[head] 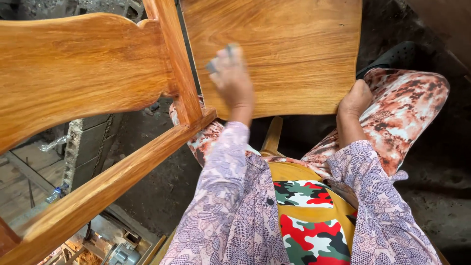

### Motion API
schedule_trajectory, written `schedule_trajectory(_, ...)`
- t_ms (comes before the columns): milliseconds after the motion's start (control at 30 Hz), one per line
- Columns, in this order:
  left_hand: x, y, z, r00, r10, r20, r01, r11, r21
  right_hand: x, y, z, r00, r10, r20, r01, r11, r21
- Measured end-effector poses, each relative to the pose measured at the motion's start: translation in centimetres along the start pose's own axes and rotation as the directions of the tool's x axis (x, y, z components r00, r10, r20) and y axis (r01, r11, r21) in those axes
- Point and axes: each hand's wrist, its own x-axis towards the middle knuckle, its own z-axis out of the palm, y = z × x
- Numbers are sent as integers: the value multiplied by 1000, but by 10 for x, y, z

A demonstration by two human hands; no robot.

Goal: Sanding the surface of a wooden chair using sandpaper

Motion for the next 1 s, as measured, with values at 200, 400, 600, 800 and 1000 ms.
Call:
schedule_trajectory(200, -87, 167, -13, 825, 526, 204, -354, 764, -540, -8, -22, -2, 998, 43, -45, -42, 999, 21)
schedule_trajectory(400, -54, 68, 21, 862, 499, 95, -420, 805, -418, -11, -26, -7, 999, 6, -47, -6, 1000, 8)
schedule_trajectory(600, -53, -73, 15, 943, -181, 281, 242, 949, -201, -7, -20, -6, 997, 71, -22, -70, 995, 66)
schedule_trajectory(800, -108, 35, 47, 983, 83, 166, -38, 965, -259, -9, -22, -3, 998, 58, -39, -55, 997, 61)
schedule_trajectory(1000, -138, 114, 3, 823, 538, 184, -338, 723, -603, -15, -37, -5, 992, 115, -52, -111, 991, 70)
